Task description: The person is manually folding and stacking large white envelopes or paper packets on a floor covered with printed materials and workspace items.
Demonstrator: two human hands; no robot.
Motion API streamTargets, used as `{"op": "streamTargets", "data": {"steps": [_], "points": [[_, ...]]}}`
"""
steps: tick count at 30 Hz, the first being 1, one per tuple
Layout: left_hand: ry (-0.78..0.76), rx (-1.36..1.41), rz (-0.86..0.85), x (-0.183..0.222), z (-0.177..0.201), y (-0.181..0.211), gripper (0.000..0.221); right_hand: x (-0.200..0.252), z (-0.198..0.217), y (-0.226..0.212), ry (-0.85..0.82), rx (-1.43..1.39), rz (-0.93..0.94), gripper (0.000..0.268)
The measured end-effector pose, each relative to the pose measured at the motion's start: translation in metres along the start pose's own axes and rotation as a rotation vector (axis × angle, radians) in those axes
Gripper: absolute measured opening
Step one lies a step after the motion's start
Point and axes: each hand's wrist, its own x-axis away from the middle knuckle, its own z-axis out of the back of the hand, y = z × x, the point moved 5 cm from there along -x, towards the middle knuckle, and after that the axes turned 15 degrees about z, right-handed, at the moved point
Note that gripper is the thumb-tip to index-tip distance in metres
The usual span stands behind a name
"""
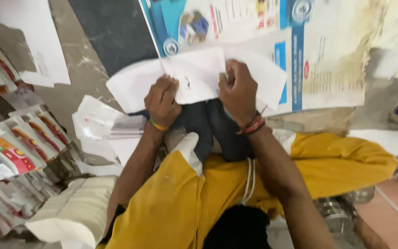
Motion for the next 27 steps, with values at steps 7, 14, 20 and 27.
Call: {"op": "streamTargets", "data": {"steps": [7, 14, 20, 27], "points": [[-0.052, 0.034, -0.018, -0.006, 0.005, 0.01, 0.035, -0.014, 0.018, -0.045, -0.116, -0.395, 0.362, 0.058], [-0.014, 0.008, 0.062, 0.015, 0.013, 0.011, 0.028, 0.006, 0.01, -0.034, -0.112, -0.3, 0.148, 0.046], [-0.001, 0.013, 0.073, -0.003, 0.002, 0.002, 0.027, -0.026, 0.021, -0.047, -0.117, -0.234, 0.393, 0.042], [0.073, 0.056, 0.033, 0.015, -0.006, -0.011, 0.024, -0.024, 0.017, -0.047, -0.198, -0.264, 0.311, 0.045]]}}
